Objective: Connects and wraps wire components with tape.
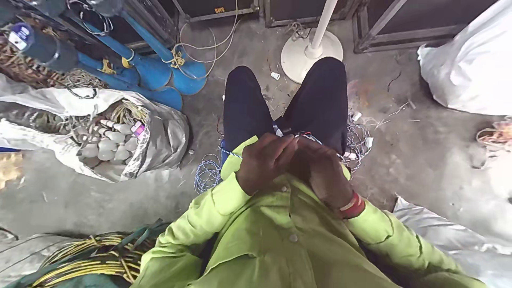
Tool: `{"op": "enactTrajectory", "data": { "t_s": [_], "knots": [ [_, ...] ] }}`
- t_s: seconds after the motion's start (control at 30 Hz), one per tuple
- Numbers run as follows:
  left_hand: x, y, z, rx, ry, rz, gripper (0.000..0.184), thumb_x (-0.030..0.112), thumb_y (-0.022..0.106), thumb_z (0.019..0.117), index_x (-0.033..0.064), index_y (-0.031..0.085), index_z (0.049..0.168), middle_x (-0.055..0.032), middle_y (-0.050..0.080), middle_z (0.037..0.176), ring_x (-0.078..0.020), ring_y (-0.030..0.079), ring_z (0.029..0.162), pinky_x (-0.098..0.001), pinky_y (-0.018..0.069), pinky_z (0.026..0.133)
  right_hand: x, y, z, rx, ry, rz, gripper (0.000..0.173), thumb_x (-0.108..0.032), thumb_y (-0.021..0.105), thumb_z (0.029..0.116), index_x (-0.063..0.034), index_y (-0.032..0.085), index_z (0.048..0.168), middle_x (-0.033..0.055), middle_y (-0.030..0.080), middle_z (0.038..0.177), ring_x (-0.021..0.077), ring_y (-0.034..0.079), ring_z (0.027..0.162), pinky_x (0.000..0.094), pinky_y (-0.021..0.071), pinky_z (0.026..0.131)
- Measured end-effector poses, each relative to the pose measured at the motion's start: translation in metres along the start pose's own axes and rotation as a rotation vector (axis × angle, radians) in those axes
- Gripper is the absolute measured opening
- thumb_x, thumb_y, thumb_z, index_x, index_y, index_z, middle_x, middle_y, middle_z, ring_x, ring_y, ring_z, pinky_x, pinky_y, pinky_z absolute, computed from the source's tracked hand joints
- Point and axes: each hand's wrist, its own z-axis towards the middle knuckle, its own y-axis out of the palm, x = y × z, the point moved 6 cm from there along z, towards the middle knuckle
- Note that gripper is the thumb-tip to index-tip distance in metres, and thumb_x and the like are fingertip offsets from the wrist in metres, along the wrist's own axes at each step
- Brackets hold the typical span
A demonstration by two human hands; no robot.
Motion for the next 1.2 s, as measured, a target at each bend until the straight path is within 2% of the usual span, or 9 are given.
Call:
{"op": "enactTrajectory", "data": {
  "t_s": [0.13,0.3,0.57,0.67,0.73,0.83,0.93,1.03,1.2],
  "knots": [
    [-0.001,-0.004,0.004,0.060,0.028,-0.023,0.014,0.005,0.073,0.0882,-0.0059,0.077,0.095,-0.0139,0.071,0.081,-0.0110,0.068,0.070,-0.0191,0.0573,0.067,0.008,0.024,0.004,0.006,0.200,0.380,0.026,-0.014,0.039,0.1095,-0.0121,0.061,0.123,0.0039,0.072,0.102,0.0127,0.071,0.092,0.0316,0.0604,0.084],
    [-0.002,-0.009,0.006,0.080,0.011,-0.071,0.013,0.004,0.073,0.0892,-0.0061,0.077,0.096,-0.0123,0.070,0.081,-0.0093,0.066,0.069,-0.0191,0.0570,0.064,0.011,0.025,0.010,-0.038,0.056,0.455,0.039,-0.011,0.040,0.1066,-0.0225,0.049,0.143,0.0033,0.069,0.115,0.0155,0.069,0.102,0.0367,0.0592,0.089],
    [-0.011,-0.003,0.010,-0.036,-0.093,0.008,0.016,0.014,0.064,0.0994,0.0015,0.074,0.105,-0.0157,0.067,0.109,-0.0205,0.066,0.101,-0.0301,0.0559,0.088,0.012,0.006,0.015,0.177,-0.009,0.230,0.016,-0.003,0.054,0.0986,-0.0080,0.069,0.095,0.0020,0.070,0.080,0.0095,0.067,0.070,0.0293,0.0598,0.068],
    [-0.019,0.002,0.011,-0.087,-0.191,-0.158,0.018,0.011,0.060,0.1017,-0.0026,0.071,0.108,-0.0195,0.066,0.126,-0.0210,0.067,0.113,-0.0321,0.0566,0.096,0.014,0.003,0.017,0.191,0.025,0.227,0.017,-0.005,0.051,0.1022,-0.0071,0.068,0.100,0.0033,0.072,0.091,0.0119,0.070,0.083,0.0323,0.0606,0.079],
    [-0.026,0.004,0.009,-0.108,-0.336,-0.330,0.019,0.010,0.060,0.1026,-0.0032,0.069,0.113,-0.0144,0.071,0.121,-0.0150,0.071,0.104,-0.0299,0.0607,0.089,0.021,0.000,0.020,0.174,0.068,0.309,0.019,-0.006,0.045,0.1050,-0.0073,0.061,0.115,0.0068,0.070,0.103,0.0173,0.070,0.095,0.0385,0.0601,0.088],
    [-0.034,-0.003,0.006,-0.132,-0.472,-0.465,0.016,0.011,0.063,0.1019,0.0019,0.070,0.113,-0.0056,0.074,0.098,-0.0072,0.070,0.078,-0.0224,0.0597,0.069,0.020,-0.006,0.022,0.205,0.092,0.199,0.024,-0.001,0.048,0.1046,-0.0031,0.058,0.126,0.0111,0.072,0.106,0.0214,0.073,0.092,0.0401,0.0634,0.084],
    [-0.041,-0.007,0.008,-0.123,-0.495,-0.507,0.014,0.011,0.064,0.1014,0.0015,0.071,0.109,-0.0024,0.072,0.090,-0.0049,0.067,0.073,-0.0202,0.0581,0.067,0.001,-0.014,0.018,0.086,-0.068,-0.350,0.012,-0.002,0.064,0.0958,0.0002,0.067,0.107,0.0035,0.073,0.088,0.0101,0.070,0.077,0.0294,0.0616,0.071],
    [-0.042,-0.009,0.014,-0.120,-0.467,-0.435,0.015,0.012,0.065,0.1006,0.0010,0.073,0.107,-0.0019,0.074,0.089,-0.0030,0.068,0.075,-0.0203,0.0590,0.069,-0.023,-0.022,0.002,0.001,-0.352,-0.702,0.010,-0.017,0.075,0.0871,-0.0102,0.069,0.092,-0.0082,0.064,0.070,-0.0013,0.057,0.059,0.0189,0.0489,0.053],
    [-0.035,-0.003,0.010,-0.250,-0.450,-0.401,0.016,0.015,0.065,0.1012,0.0042,0.074,0.106,0.0000,0.073,0.086,-0.0016,0.065,0.068,-0.0193,0.0564,0.063,-0.059,-0.011,-0.018,0.053,-0.995,-1.035,0.016,-0.011,0.070,0.0952,-0.0061,0.072,0.110,0.0128,0.068,0.107,0.0151,0.066,0.093,0.0277,0.0576,0.081]
  ]
}}
